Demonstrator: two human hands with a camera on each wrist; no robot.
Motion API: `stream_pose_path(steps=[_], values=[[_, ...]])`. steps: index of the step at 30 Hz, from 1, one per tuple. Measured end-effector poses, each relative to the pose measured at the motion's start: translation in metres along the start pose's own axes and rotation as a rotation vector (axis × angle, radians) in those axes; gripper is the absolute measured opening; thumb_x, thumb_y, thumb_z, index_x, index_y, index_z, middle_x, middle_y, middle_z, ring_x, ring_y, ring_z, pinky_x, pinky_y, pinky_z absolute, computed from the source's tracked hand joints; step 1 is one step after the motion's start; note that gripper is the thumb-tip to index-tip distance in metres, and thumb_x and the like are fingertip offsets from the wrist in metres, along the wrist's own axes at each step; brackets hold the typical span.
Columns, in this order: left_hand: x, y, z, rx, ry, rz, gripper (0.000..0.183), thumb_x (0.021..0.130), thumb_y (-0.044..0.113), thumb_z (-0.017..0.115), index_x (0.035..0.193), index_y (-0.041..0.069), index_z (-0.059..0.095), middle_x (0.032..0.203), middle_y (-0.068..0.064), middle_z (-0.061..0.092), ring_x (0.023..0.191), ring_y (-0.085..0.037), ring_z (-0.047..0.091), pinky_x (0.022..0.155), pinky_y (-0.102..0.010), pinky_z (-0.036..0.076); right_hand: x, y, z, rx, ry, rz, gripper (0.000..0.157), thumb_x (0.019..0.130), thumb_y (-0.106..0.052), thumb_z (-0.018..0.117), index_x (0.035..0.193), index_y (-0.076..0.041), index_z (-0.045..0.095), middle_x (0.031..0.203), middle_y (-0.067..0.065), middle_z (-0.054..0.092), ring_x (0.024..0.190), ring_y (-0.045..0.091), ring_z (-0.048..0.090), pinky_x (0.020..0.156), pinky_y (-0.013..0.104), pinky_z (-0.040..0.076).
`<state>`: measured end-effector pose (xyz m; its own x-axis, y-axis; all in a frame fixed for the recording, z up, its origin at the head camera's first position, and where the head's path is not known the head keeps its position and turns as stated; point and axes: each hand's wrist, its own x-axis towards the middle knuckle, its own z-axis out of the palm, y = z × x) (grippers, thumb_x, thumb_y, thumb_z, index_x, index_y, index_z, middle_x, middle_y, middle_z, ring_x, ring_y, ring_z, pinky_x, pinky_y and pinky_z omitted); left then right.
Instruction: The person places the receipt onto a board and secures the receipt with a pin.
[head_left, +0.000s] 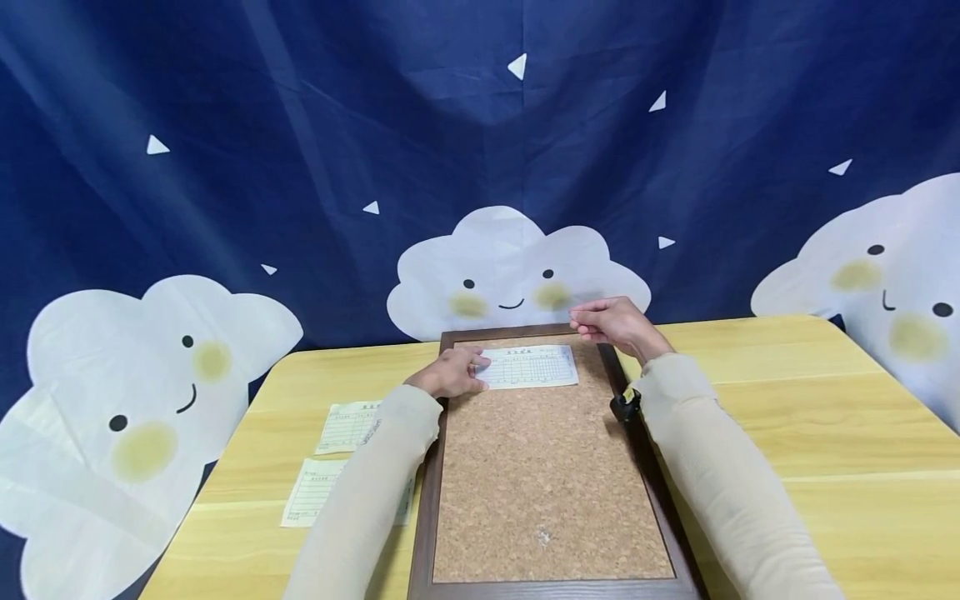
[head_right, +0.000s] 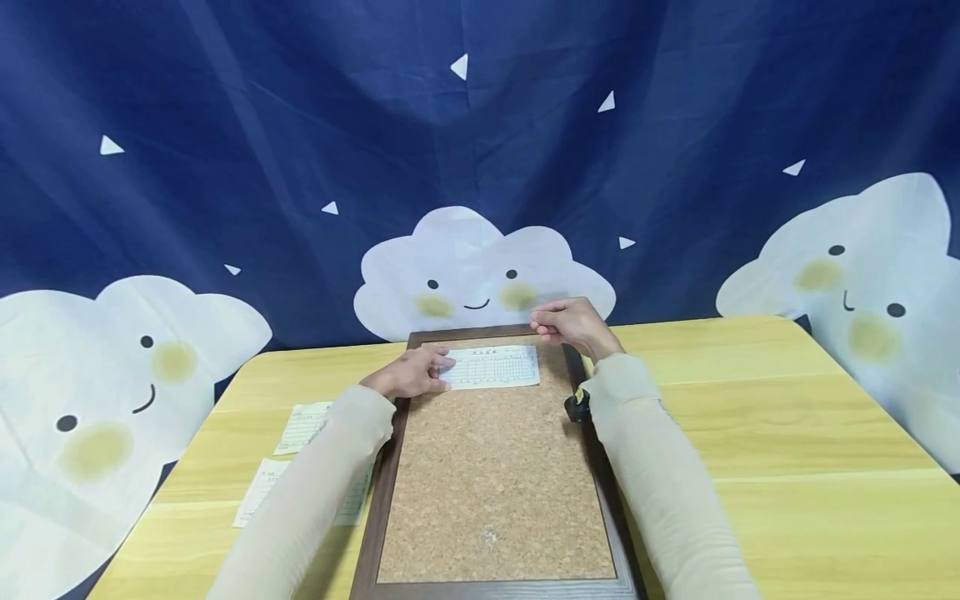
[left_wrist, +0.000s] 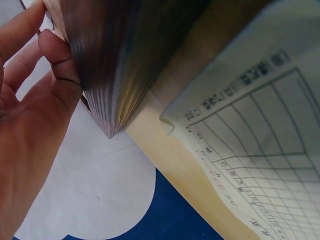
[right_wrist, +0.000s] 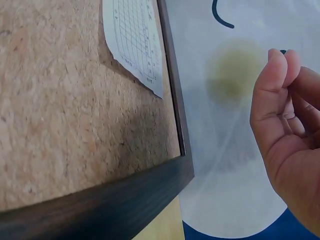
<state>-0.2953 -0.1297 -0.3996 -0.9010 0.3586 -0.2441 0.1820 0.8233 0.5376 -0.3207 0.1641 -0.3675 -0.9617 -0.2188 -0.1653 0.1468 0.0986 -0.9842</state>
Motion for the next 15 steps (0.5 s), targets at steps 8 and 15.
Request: stream_pose_path(steps=[8,15], values=[[-0.0013,0.0002,0.0002,-0.005,0.003,-0.004,0.049,0.092,0.01,0.072,0.139,0.006,0.059,0.158,-0.009,0.036,0.108,-0.019,0.05,0.1,-0.033,0.037,0.0023,-0.0002,0.0061,-0.014,0.003,0.022,0.028,0.101,-0.003,0.057,0.124,0.013,0.057,0.077,0.0,0.069,0.063,0.005,0.06,0.065,0.021,0.055],[-0.0002,0.0002,0.0,0.012,0.007,-0.001,0.048,0.092,0.011,0.073,0.139,0.007,0.059,0.158,-0.008,0.036,0.104,-0.019,0.051,0.101,-0.034,0.037,0.004,-0.0035,0.0106,-0.046,0.003,0.022,0.033,0.102,-0.006,0.057,0.128,0.014,0.055,0.074,-0.003,0.067,0.062,0.005,0.06,0.061,0.019,0.052]])
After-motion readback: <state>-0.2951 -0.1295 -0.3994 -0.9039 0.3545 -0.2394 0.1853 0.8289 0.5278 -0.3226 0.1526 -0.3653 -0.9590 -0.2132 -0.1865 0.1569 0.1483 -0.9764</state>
